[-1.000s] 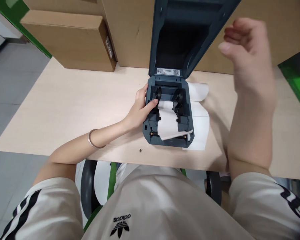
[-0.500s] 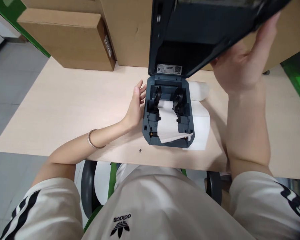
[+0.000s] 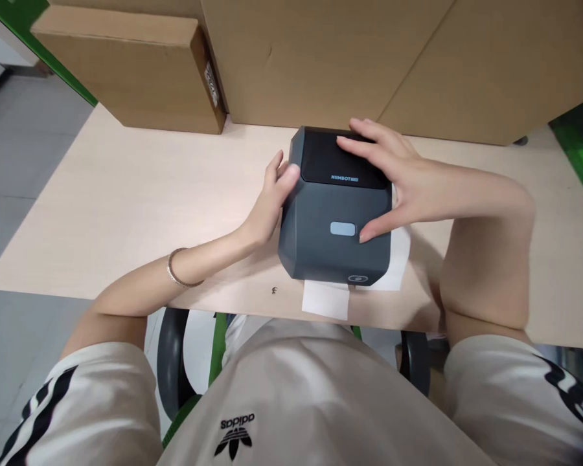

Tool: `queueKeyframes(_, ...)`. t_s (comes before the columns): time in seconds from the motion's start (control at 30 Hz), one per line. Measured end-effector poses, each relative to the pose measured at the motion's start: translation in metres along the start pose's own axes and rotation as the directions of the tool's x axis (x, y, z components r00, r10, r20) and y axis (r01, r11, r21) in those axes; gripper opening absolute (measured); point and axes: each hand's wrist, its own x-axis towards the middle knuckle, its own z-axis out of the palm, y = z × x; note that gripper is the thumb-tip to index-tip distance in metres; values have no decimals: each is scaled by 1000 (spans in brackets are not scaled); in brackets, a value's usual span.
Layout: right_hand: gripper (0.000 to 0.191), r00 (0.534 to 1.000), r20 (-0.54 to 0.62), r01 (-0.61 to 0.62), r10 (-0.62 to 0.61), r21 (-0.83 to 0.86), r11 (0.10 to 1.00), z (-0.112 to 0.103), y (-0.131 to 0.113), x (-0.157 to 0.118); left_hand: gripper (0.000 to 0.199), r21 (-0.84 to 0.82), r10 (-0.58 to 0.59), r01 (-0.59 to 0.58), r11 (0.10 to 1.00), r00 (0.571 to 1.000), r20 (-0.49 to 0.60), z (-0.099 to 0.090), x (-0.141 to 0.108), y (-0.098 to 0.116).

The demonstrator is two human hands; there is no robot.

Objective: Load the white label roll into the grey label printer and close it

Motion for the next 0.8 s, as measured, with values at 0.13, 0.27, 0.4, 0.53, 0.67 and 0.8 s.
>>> queueKeyframes(0.13,149,1000,-20,21,-21,5,1000,3,3,1,92,1,129,-129,992,990,64,2,-1,-2)
queueKeyframes(0.27,151,998,-33,58,-57,19,998,5,12,2,86,20,185,-187,982,980,71,-1,1,-7)
queueKeyframes(0.4,148,994,-64,92,-91,13,996,7,18,3,85,46,199,-202,978,978,67,-3,1,-7)
queueKeyframes(0.53,144,994,-63,87,-88,-7,996,8,11,0,85,63,213,-217,974,975,65,-4,1,-7)
queueKeyframes(0.67,128,999,-42,32,-34,-45,998,-2,3,-17,90,57,203,-207,977,977,67,-3,-1,-6)
queueKeyframes(0.8,110,999,-28,-45,42,-111,993,-23,9,-36,85,83,228,-230,970,973,27,4,0,-6)
